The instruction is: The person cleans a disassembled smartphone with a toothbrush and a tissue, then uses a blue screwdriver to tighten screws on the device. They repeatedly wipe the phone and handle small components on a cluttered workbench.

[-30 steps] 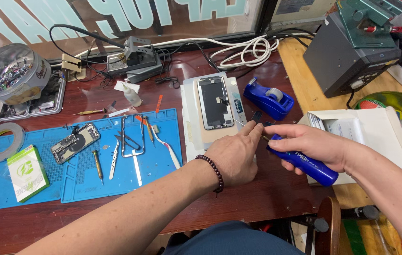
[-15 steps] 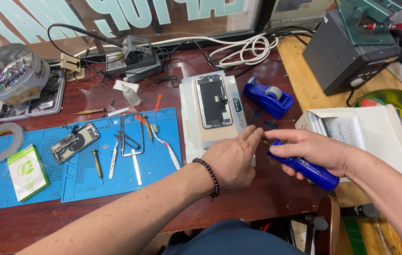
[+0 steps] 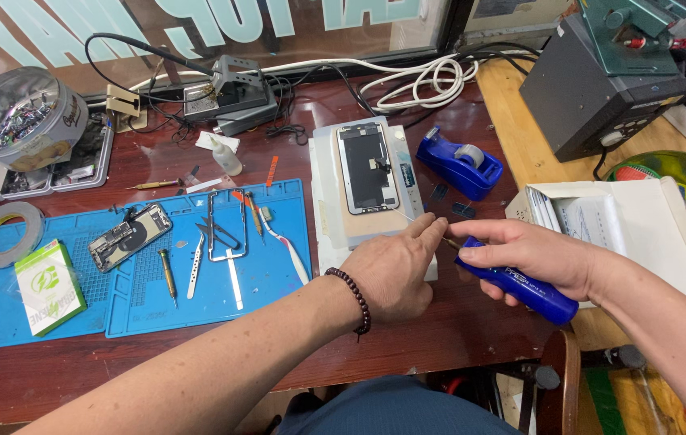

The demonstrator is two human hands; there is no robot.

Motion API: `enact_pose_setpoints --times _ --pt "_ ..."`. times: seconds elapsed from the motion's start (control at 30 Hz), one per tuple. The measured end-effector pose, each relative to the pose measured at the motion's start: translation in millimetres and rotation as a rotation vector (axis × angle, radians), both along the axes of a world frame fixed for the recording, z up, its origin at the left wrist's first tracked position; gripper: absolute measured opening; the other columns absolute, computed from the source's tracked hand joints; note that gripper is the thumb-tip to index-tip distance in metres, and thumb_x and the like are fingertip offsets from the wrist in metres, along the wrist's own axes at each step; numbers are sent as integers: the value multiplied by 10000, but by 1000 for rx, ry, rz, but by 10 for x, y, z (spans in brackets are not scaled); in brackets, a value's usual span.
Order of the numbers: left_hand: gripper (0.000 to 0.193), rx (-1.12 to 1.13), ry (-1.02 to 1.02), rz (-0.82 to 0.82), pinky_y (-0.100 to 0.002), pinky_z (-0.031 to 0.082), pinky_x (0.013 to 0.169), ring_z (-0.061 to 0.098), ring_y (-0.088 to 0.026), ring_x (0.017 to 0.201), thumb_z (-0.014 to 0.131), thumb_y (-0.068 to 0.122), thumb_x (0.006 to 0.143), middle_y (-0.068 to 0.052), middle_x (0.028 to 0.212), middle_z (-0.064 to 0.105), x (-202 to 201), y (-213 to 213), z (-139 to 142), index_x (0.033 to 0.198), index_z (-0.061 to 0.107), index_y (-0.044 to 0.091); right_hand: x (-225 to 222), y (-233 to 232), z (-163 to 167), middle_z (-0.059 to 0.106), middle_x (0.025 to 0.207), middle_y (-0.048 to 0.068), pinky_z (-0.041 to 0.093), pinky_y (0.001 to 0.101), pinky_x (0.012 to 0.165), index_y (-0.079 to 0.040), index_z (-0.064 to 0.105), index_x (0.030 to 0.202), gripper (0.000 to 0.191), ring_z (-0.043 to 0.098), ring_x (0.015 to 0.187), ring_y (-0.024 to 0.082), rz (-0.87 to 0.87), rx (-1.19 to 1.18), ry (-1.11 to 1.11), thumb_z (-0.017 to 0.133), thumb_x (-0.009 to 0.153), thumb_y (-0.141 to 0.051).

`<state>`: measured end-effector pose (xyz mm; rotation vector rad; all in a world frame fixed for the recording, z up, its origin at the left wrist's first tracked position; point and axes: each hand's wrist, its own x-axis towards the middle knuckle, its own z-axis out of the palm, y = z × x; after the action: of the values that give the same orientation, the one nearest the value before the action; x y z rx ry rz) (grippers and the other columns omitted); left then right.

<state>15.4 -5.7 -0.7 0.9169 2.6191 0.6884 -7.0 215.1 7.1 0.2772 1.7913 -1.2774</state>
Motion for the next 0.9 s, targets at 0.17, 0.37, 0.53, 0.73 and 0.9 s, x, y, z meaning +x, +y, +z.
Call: enact_pose_setpoints --times 0.17,0.37,0.53,0.73,0.9 --pt "780 127 87 23 -445 561 913 687 -378 1072 640 80 737 -238 1500 484 28 -107 -31 1467 394 -42 31 -55 63 628 719 51 510 274 458 -221 435 1582 759 596 543 112 -18 -10 12 675 872 -340" --pt "734 117 69 86 -441 581 870 704 -369 1013 620 57 744 -206 1485 504 36 -355 17 1447 426 -22 34 -344 84 642 765 53 520 279 459 -219 380 1590 793 615 565 122 82 -6 119 686 869 -346" --pt "758 151 41 110 -459 560 887 688 -381 1039 622 59 718 -183 1470 531 60 -439 7 1444 421 -27 3 -488 114 634 788 61 526 275 465 -198 440 1560 737 613 577 122 128 24 157 683 881 -352" --pt "780 256 28 129 -438 544 966 670 -391 1115 635 79 717 -224 1430 564 92 -475 -40 1459 420 -34 -1 -542 161 649 821 42 525 274 458 -175 503 1492 667 623 581 112 145 46 167 690 871 -333" --pt "826 205 -53 138 -410 558 957 687 -381 1078 627 74 705 -242 1449 531 91 -479 -35 1486 380 -27 8 -596 189 631 807 35 525 266 443 -159 557 1451 613 620 573 105 155 62 163 678 881 -350"
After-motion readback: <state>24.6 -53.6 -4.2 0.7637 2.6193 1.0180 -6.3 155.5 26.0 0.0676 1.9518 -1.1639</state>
